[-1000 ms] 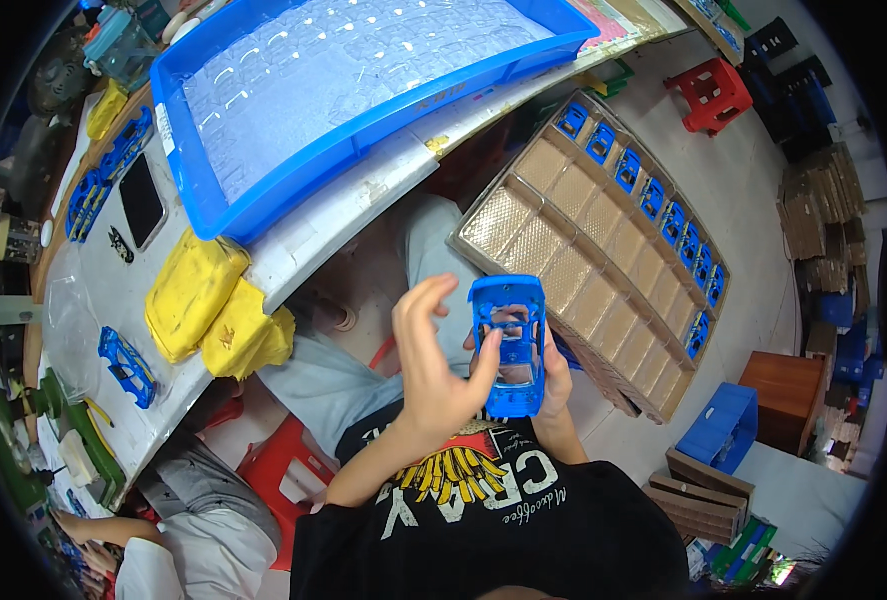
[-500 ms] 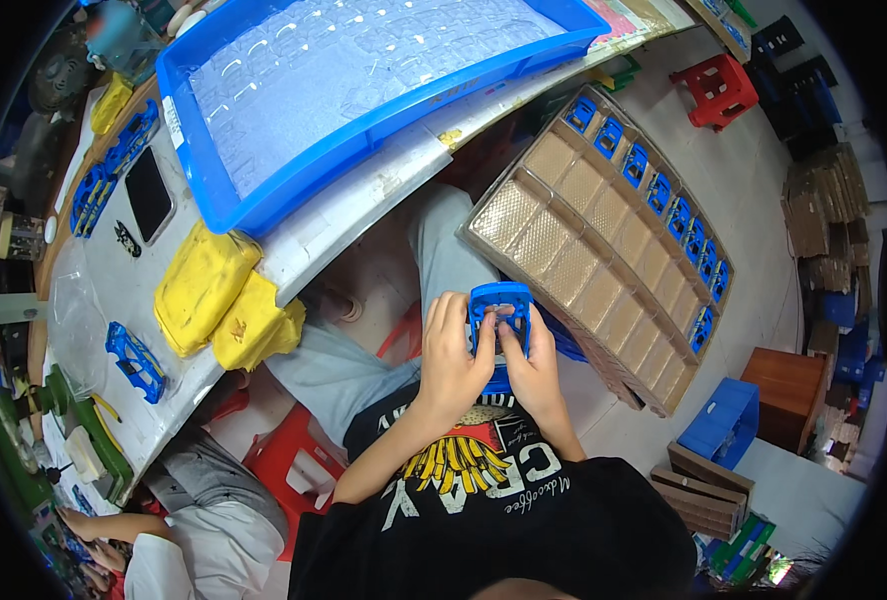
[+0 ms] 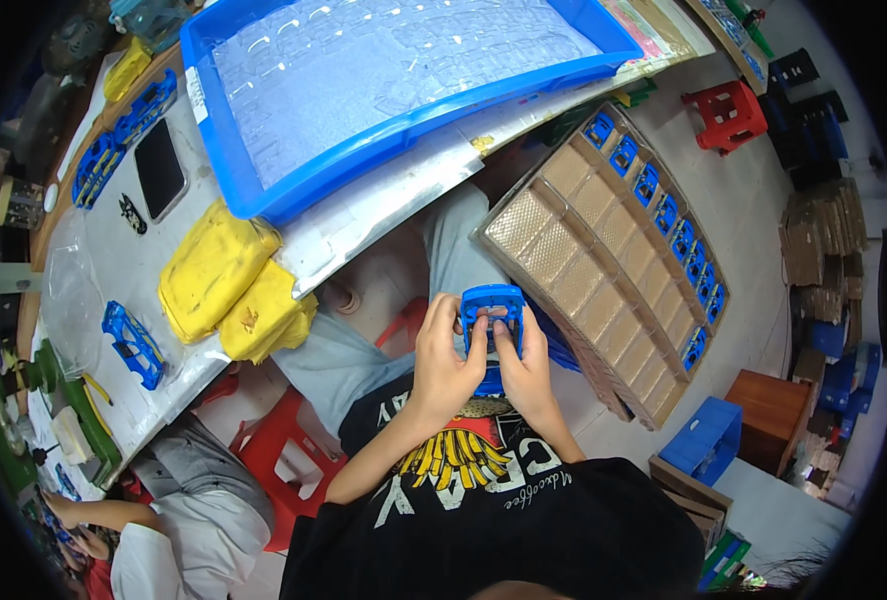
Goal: The recorder is manually assembling small blue toy car bodies by inserting clear plastic windows and other internal components into the shells at a factory workbench.
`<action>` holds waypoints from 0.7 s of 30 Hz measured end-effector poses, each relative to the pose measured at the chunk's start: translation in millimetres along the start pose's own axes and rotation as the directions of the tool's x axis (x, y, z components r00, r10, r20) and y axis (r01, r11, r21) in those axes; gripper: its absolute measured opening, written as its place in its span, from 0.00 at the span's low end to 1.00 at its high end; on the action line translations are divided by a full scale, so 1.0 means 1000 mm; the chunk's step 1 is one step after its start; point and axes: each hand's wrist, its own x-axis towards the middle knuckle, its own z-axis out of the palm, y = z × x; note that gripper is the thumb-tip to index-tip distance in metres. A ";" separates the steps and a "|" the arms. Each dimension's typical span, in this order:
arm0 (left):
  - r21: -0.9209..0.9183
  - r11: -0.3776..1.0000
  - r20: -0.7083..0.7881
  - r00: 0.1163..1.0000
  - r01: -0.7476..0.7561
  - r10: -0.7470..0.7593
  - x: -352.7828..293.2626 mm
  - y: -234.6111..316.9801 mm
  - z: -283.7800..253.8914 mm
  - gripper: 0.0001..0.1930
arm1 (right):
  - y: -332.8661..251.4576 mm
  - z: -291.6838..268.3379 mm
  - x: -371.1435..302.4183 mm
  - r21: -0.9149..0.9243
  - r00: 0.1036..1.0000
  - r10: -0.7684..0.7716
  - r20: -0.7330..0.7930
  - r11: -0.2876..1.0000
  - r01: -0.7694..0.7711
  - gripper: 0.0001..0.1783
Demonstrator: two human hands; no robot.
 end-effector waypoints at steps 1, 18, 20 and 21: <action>0.000 1.000 -0.004 1.000 0.001 -0.001 0.001 -0.003 -0.002 0.07 | -0.001 0.003 0.001 -0.015 1.000 -0.023 -0.010 1.000 0.022 0.03; -0.062 0.994 -0.021 0.996 -0.087 0.086 0.005 -0.007 -0.015 0.05 | -0.019 0.010 0.003 -0.101 0.996 -0.066 0.055 0.992 0.072 0.03; -0.203 0.979 -0.031 0.999 0.019 -0.026 0.002 -0.011 -0.017 0.10 | -0.026 0.014 0.000 -0.052 0.986 -0.150 0.074 0.987 0.154 0.07; -0.191 0.981 -0.048 0.999 -0.028 0.019 0.005 -0.010 -0.021 0.11 | -0.035 0.018 -0.001 0.047 0.993 -0.050 0.111 0.998 0.045 0.10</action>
